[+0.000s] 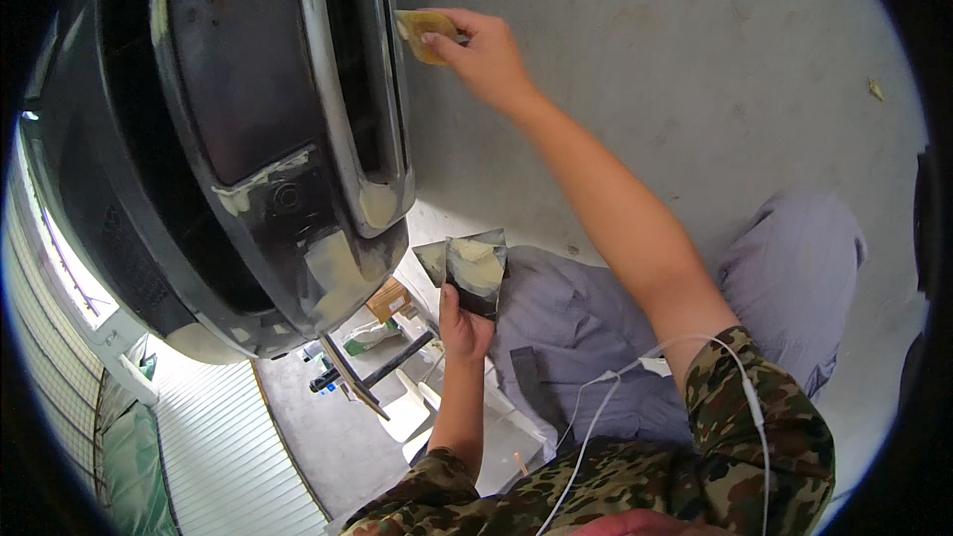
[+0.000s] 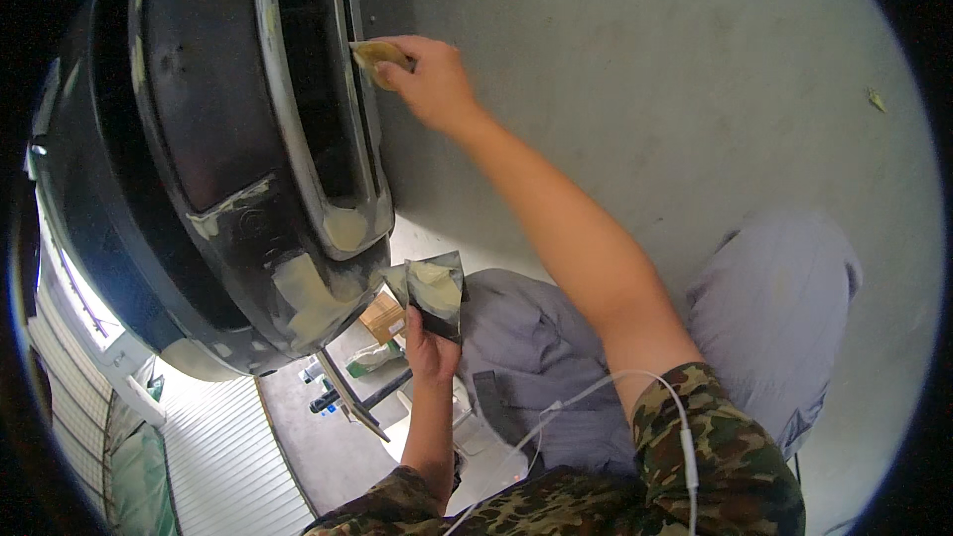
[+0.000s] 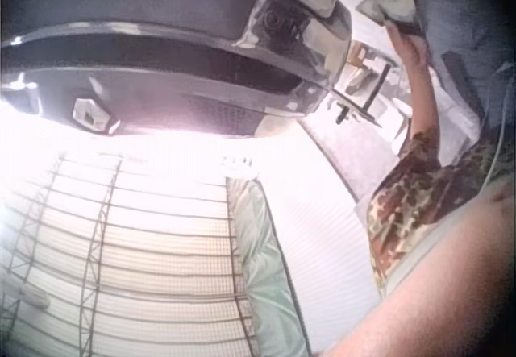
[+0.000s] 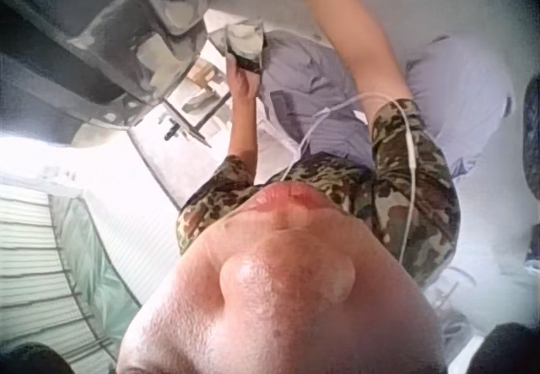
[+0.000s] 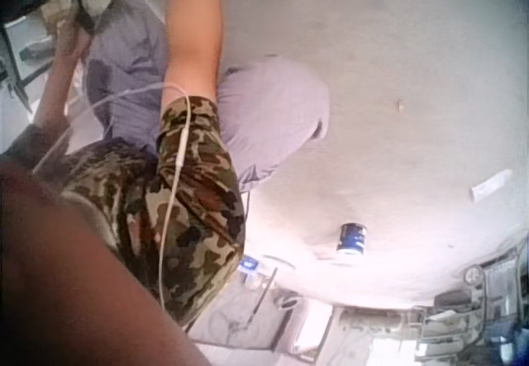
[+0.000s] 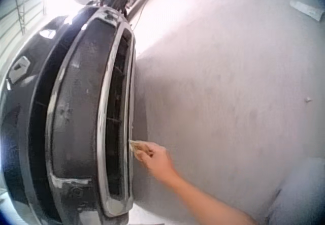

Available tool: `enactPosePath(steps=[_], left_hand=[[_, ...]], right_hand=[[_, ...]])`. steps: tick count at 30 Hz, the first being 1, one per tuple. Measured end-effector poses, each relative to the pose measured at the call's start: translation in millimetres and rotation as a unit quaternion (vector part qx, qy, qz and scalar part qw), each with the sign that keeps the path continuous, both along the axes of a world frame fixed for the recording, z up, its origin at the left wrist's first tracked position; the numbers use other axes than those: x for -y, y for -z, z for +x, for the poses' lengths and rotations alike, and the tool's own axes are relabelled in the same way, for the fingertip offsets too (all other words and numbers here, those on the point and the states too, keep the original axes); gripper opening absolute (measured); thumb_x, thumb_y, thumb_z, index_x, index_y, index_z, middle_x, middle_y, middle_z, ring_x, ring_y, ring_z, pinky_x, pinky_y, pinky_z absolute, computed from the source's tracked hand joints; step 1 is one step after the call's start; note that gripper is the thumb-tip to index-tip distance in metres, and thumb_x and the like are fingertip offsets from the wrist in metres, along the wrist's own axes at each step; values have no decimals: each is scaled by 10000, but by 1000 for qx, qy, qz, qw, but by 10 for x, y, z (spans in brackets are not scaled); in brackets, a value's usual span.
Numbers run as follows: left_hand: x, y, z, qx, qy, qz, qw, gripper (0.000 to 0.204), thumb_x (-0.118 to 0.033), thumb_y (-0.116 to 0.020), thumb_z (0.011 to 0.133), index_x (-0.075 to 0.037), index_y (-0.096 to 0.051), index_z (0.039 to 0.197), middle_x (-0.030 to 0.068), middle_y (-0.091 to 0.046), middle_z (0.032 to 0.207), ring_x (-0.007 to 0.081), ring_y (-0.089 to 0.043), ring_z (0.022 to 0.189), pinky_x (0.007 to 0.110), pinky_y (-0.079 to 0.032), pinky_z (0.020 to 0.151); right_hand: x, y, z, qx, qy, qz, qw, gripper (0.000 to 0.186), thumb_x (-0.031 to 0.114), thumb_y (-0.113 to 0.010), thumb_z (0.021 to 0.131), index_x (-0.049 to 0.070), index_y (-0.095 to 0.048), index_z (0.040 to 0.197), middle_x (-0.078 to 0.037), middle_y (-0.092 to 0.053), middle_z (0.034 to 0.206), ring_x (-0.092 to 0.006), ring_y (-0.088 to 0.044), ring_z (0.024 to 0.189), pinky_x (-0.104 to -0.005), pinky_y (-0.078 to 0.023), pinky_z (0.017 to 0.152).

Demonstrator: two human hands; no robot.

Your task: The person applies body filler to the rear bumper and lower side panels of a dark-colored car using a putty knife. They spread the filler over multiple areas, then use a sanding block to smooth the surface.

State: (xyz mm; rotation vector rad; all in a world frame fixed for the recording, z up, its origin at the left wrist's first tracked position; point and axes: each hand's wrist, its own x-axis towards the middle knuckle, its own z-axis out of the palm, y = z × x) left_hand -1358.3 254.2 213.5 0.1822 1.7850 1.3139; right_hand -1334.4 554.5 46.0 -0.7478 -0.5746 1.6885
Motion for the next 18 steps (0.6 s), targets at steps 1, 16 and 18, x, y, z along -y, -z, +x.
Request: enactPosePath(steps=[1,16,18], left_hand=[[58,9,-124,14,4,7,1000,546,-318,-533,1009,-21,-395,1446,119,-482,1457,280,-466,1337,441,-317,1158],[1061,421,-1350,138,-9,97,986,542,-338,-524,1011,-69,-399,1465,88,-471,1474,267,-432,1364,434,-302,1162],[1130,465,-1331,130,-27,82,988,533,-333,-506,1020,-63,-393,1466,90,-469,1475,269,-432,1364,433,-300,1163]], right_hand=[[39,-53,-169,2,7,6,1000,307,146,-679,894,42,-688,1183,-71,-716,1007,-132,-638,870,-277,-513,773],[651,-215,-1316,94,190,24,977,322,137,-694,879,69,-688,1193,-114,-702,1034,-211,-678,880,-304,-540,754],[740,-255,-1288,104,193,30,975,323,139,-699,875,70,-691,1190,-123,-697,1040,-225,-684,883,-316,-550,764]])
